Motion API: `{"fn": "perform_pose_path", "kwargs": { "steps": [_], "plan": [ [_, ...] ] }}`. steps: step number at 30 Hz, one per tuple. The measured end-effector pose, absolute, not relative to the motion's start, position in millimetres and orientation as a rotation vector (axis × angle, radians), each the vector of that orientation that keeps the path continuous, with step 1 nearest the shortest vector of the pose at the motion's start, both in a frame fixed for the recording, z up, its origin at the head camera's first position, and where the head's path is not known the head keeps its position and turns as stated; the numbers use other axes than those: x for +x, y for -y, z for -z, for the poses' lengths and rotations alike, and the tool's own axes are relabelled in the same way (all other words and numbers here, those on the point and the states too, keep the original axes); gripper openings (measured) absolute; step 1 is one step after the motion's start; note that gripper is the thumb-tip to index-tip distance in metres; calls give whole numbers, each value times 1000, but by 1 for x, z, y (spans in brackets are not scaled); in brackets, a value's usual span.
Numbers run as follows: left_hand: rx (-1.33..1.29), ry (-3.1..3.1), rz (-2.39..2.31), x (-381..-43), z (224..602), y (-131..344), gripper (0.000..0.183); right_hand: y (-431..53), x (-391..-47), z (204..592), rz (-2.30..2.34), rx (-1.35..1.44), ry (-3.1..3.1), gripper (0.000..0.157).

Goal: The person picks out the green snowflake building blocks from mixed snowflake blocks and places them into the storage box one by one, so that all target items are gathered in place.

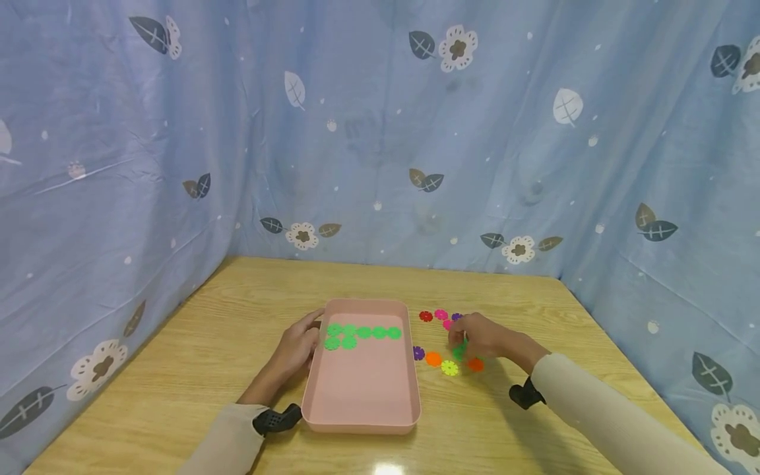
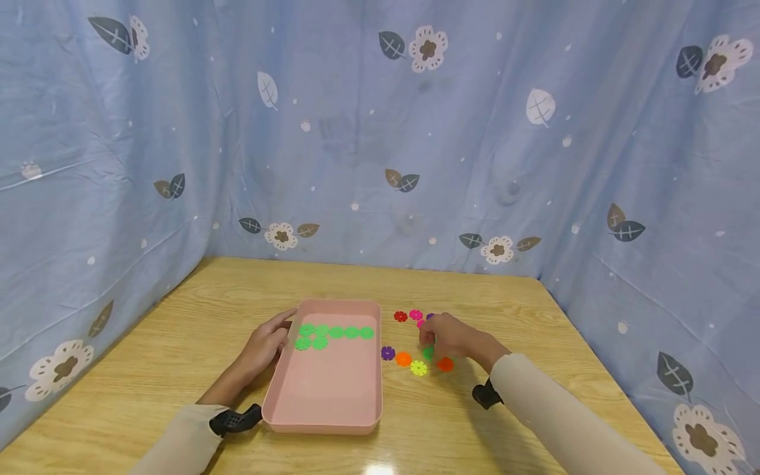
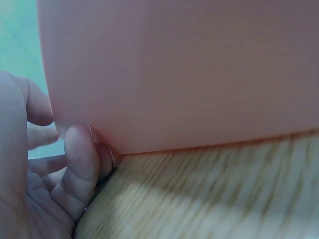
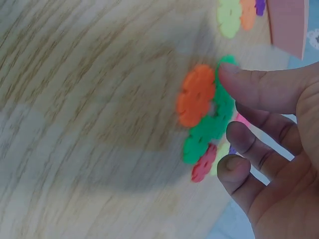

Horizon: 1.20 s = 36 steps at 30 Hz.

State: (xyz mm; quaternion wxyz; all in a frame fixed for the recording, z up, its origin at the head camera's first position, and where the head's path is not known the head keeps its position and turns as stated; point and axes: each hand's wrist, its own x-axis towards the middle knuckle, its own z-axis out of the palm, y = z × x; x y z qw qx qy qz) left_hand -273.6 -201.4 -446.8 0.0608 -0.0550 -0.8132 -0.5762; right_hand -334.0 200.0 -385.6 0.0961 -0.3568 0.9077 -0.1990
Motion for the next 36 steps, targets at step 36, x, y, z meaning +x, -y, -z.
{"fn": "perform_pose_path", "kwargs": {
  "steps": [36],
  "plan": [
    [-163,2441,1761,-271,447,200,62,-195,-329,389,433,-1113,-2731,35]
  ]
}}
